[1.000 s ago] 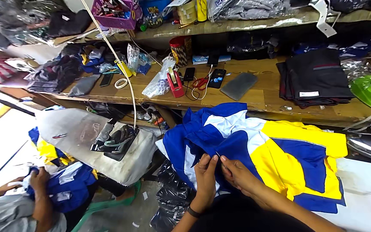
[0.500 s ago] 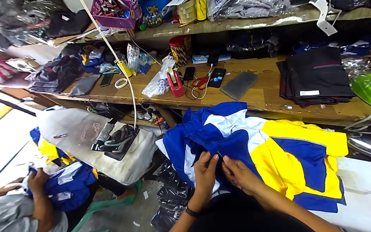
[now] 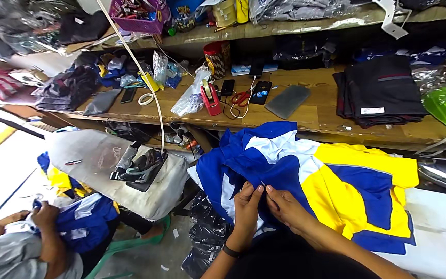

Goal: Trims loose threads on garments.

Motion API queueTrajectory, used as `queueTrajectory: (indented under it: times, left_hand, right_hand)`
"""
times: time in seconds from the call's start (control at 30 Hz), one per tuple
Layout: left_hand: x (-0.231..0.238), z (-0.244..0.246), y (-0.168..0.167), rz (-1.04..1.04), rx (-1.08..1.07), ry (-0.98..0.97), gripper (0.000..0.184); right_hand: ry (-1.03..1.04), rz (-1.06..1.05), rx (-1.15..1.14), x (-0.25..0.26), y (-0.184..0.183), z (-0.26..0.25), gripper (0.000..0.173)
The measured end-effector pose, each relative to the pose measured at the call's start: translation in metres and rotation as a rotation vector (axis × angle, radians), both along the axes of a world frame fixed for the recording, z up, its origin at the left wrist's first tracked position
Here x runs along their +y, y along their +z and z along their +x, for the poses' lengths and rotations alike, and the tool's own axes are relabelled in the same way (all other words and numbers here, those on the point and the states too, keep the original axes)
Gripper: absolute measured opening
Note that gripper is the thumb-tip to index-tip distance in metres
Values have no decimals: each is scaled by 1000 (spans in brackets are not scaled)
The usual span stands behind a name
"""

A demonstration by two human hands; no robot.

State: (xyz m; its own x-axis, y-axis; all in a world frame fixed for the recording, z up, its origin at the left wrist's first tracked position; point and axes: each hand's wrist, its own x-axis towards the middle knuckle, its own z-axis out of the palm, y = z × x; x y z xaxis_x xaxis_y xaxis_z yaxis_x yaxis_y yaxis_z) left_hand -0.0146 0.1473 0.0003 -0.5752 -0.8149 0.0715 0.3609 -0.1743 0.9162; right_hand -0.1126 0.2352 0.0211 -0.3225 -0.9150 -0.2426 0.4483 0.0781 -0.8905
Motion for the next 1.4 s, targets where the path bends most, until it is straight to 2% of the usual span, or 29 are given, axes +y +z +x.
queueTrajectory:
  times: [0.27,0.5,1.03,1.4]
  left_hand:
    - [-4,0,7,48,-14,-7,18]
    - [-11,2,8,23,-35,-33,15]
    - [-16,2,3,-233,-86,6,12]
    - [-16,2,-3,-65,-22,-26,15]
  right_hand:
    - [12,-21,108,3,-3,-4,46]
    - [73,-1,63,6,2,-8,48]
    - [81,1,49,2,2,-9,48]
    - [103,64,7,1,6,-10,50]
